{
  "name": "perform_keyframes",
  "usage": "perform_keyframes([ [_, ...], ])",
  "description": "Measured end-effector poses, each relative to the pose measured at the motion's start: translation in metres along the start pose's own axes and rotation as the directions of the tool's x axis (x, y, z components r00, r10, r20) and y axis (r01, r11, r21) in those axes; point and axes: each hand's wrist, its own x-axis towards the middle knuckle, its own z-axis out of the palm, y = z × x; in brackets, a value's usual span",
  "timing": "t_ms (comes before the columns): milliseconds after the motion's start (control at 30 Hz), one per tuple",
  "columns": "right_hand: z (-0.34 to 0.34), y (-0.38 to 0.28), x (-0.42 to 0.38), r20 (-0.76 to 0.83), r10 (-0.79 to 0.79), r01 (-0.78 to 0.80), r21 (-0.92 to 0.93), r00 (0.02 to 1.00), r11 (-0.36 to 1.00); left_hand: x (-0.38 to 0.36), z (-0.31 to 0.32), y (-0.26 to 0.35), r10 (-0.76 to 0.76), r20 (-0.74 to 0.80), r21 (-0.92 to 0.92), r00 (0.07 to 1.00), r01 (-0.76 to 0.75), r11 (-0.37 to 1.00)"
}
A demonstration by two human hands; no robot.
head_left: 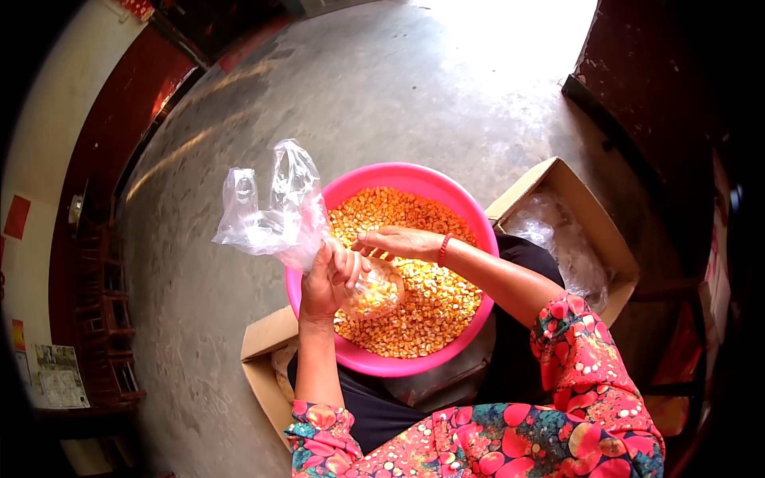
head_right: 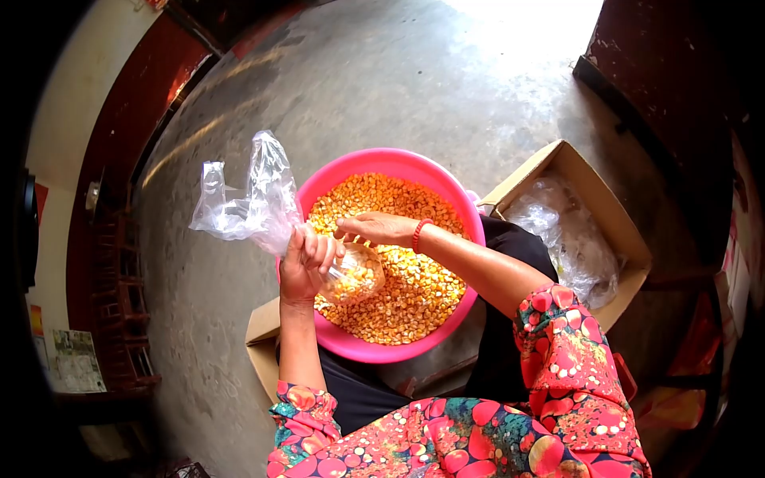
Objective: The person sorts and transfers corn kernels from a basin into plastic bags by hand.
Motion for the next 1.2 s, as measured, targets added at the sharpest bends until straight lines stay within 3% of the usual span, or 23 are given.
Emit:
perform_keyframes([
  [67, 0.010, 0.006, 0.003, 0.075, 0.057, -0.061, 0.050, 0.996, 0.997, 0.000, -0.001, 0.000, -0.013, 0.010, 0.013, 1.000, 0.013, 1.000],
  [133, 0.012, 0.030, 0.013, 0.124, -0.012, 0.004, 0.067, 0.992, 0.998, 0.001, -0.001, -0.001, -0.026, -0.032, 0.057, 0.999, 0.028, 0.998],
  [200, 0.016, 0.016, 0.007, -0.003, -0.041, 0.041, 0.065, 0.999, 0.997, 0.002, 0.000, 0.001, -0.003, -0.049, 0.071, 0.999, 0.006, 0.997],
  [267, 0.015, 0.001, 0.003, -0.034, -0.044, 0.046, 0.063, 0.998, 0.997, 0.005, 0.001, 0.003, 0.112, -0.204, 0.237, 0.973, -0.062, 0.970],
  [333, 0.016, -0.012, -0.003, -0.304, -0.057, 0.027, -0.100, 0.951, 0.995, 0.006, -0.002, 0.001, 0.129, -0.243, 0.226, 0.961, -0.073, 0.971],
  [400, 0.003, -0.026, -0.006, -0.209, 0.007, -0.043, -0.168, 0.978, 0.985, 0.009, -0.001, -0.002, 0.187, -0.334, 0.278, 0.924, -0.093, 0.956],
  [433, 0.003, -0.024, -0.006, -0.228, -0.114, 0.064, -0.215, 0.967, 0.974, 0.011, -0.003, -0.006, 0.215, -0.359, 0.204, 0.908, -0.149, 0.968],
  [467, 0.004, -0.024, -0.007, -0.241, -0.234, 0.168, -0.264, 0.942, 0.950, 0.012, -0.002, -0.009, 0.208, -0.355, 0.262, 0.911, -0.117, 0.958],
  [533, 0.011, -0.027, -0.006, -0.253, -0.551, 0.450, -0.362, 0.796, 0.816, 0.014, 0.003, -0.014, 0.228, -0.323, 0.499, 0.919, -0.040, 0.866],
  [600, 0.008, -0.029, -0.005, -0.048, -0.290, 0.258, -0.335, 0.956, 0.906, 0.010, -0.003, -0.028, 0.151, -0.393, 0.481, 0.907, 0.063, 0.874],
  [667, 0.026, -0.026, -0.005, -0.347, -0.584, 0.453, -0.392, 0.733, 0.801, 0.006, -0.007, -0.028, 0.270, -0.237, 0.702, 0.933, -0.027, 0.712],
  [700, 0.021, -0.026, -0.008, -0.345, -0.465, 0.481, -0.046, 0.815, 0.876, 0.006, -0.007, -0.028, 0.268, -0.237, 0.703, 0.934, -0.026, 0.711],
  [800, 0.011, -0.037, -0.014, -0.287, -0.512, 0.555, 0.092, 0.810, 0.827, 0.008, -0.002, -0.030, 0.197, -0.308, 0.646, 0.931, 0.052, 0.762],
  [867, 0.005, -0.037, -0.018, -0.320, -0.322, 0.346, 0.020, 0.891, 0.938, 0.007, -0.001, -0.029, 0.184, -0.163, 0.822, 0.969, 0.031, 0.569],
  [933, -0.002, -0.035, -0.017, -0.383, -0.393, 0.461, 0.102, 0.836, 0.882, 0.010, 0.001, -0.025, 0.174, -0.165, 0.868, 0.971, 0.059, 0.494],
  [1000, -0.009, -0.046, -0.028, -0.433, -0.540, 0.472, -0.264, 0.721, 0.841, 0.016, 0.007, -0.018, 0.164, -0.170, 0.935, 0.972, 0.107, 0.339],
  [1033, -0.008, -0.056, -0.027, -0.507, -0.533, 0.580, -0.078, 0.677, 0.811, 0.017, 0.016, -0.014, 0.249, -0.112, 0.940, 0.962, 0.021, 0.342],
  [1067, -0.012, -0.060, -0.033, -0.456, -0.483, 0.588, 0.114, 0.747, 0.801, 0.018, 0.014, -0.015, 0.249, -0.114, 0.939, 0.962, 0.023, 0.342],
  [1133, -0.010, -0.080, -0.047, -0.571, -0.337, 0.577, 0.312, 0.749, 0.755, 0.018, 0.005, -0.021, 0.303, -0.010, 0.976, 0.953, -0.056, 0.210],
  [1200, -0.023, -0.082, -0.059, -0.483, -0.450, 0.649, 0.419, 0.751, 0.635, 0.017, -0.004, -0.026, 0.302, 0.007, 0.981, 0.953, -0.064, 0.182],
])
